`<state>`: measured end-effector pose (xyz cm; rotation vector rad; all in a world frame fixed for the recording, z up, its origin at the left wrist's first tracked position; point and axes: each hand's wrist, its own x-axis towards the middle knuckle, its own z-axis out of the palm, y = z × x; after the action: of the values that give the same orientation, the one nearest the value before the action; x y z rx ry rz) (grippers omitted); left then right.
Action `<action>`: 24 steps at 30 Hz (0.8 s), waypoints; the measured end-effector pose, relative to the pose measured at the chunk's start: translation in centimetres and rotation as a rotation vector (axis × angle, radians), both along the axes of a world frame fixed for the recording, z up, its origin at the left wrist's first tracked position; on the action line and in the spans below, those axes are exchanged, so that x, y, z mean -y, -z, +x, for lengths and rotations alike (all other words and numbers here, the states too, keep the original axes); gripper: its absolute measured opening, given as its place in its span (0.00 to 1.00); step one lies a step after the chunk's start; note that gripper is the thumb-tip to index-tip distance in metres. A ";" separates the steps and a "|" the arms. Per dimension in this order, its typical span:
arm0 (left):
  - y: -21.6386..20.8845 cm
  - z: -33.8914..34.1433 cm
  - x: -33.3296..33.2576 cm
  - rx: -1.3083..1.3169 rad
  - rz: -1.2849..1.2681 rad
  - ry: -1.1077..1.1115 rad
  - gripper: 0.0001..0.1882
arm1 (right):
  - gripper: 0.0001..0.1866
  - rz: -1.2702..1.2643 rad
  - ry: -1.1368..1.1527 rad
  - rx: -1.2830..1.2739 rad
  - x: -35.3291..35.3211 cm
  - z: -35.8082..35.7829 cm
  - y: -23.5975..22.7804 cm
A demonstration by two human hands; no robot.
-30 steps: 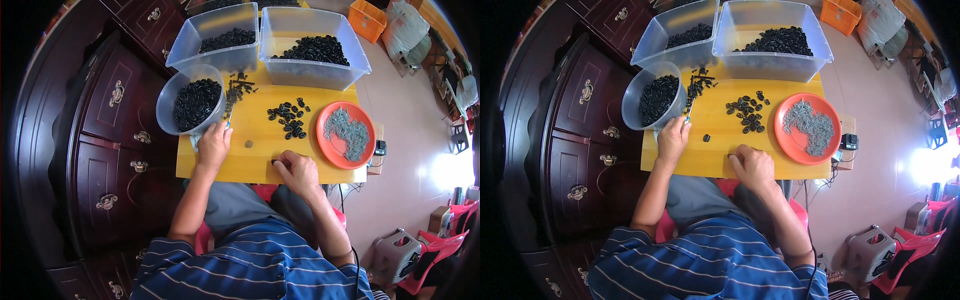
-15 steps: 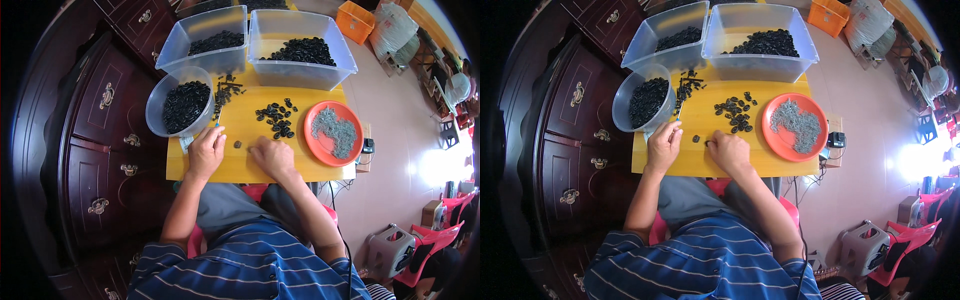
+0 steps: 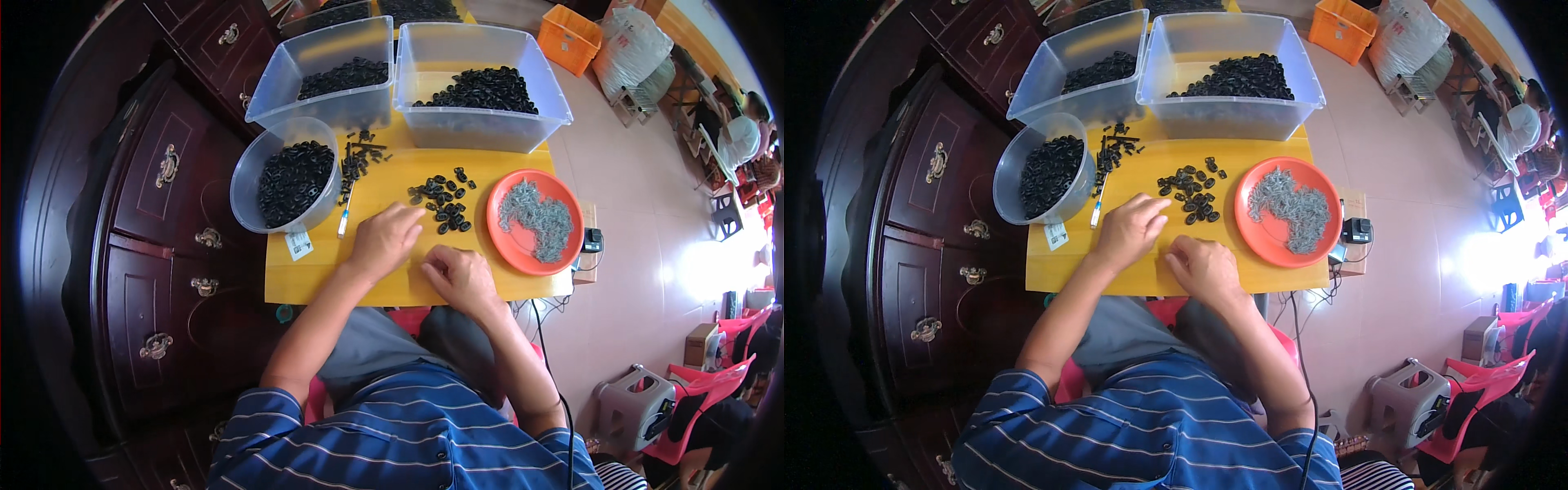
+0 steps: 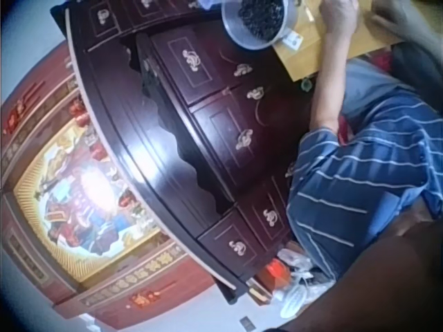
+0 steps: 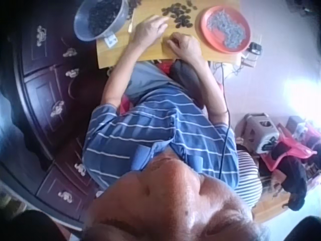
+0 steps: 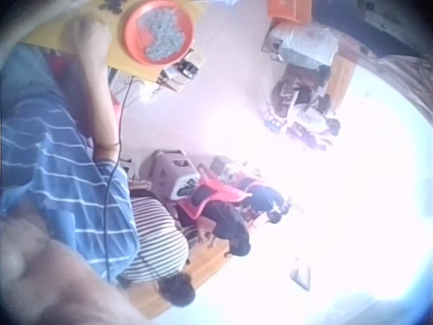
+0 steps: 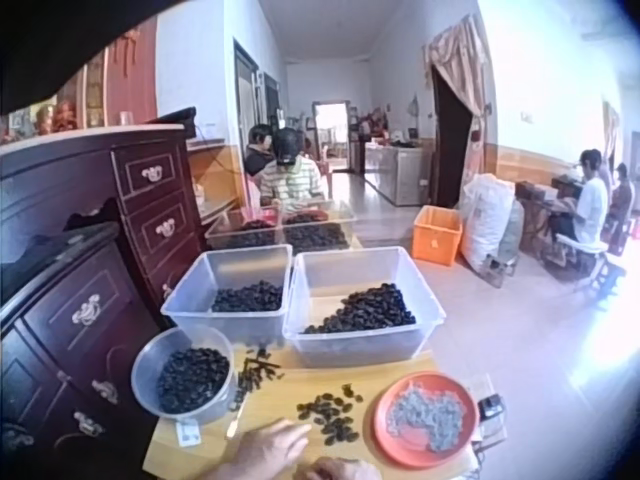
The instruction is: The person sits at a yellow table and assembles small black plastic keyrings by hand. They pick up a black plastic piece and a metal split ring, then manually thread the ring through the plastic piece to join them. The person repeats this process, placing the finished keyrings into a pile on the table.
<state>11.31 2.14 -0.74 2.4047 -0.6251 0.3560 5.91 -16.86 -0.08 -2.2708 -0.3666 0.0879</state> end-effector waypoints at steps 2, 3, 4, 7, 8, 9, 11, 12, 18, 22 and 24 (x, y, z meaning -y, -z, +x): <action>0.2 0.9 1.3 -0.048 0.075 0.012 0.13 | 0.09 -0.021 -0.026 -0.044 1.2 -0.7 -0.2; 0.4 1.3 1.8 -0.065 0.088 0.017 0.13 | 0.09 -0.030 -0.035 -0.068 1.6 -1.1 -0.3; 0.5 1.7 2.1 -0.064 0.106 0.003 0.12 | 0.09 -0.024 -0.030 -0.082 1.8 -1.3 -0.5; 0.8 2.6 2.9 -0.056 0.143 -0.019 0.09 | 0.08 0.015 -0.008 -0.119 2.3 -2.2 -1.1; 1.2 2.8 2.6 -0.050 0.143 -0.020 0.09 | 0.08 0.041 0.000 -0.129 2.3 -2.5 -1.2; 1.3 3.0 2.5 -0.045 0.145 -0.017 0.09 | 0.08 0.070 0.013 -0.139 2.4 -2.8 -1.3; 1.4 3.0 2.5 -0.052 0.138 -0.029 0.07 | 0.08 0.116 0.028 -0.154 2.7 -3.2 -1.5; 1.3 3.1 2.6 -0.053 0.137 -0.029 0.06 | 0.08 0.141 0.041 -0.159 2.8 -3.3 -1.5; 0.0 1.7 2.9 0.020 0.008 0.026 0.02 | 0.11 0.350 0.254 -0.241 3.4 -3.2 -1.4; -4.3 -1.6 5.4 -0.140 -0.215 0.122 0.02 | 0.14 0.932 0.335 -0.300 3.4 -2.8 1.6; -4.6 -2.6 6.4 -0.125 -0.282 0.193 0.03 | 0.14 1.141 0.291 -0.436 3.9 -2.6 0.7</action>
<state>8.72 -4.26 3.90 2.0616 -0.6937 0.1953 3.33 -20.74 -0.73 -1.1065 0.1461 0.1663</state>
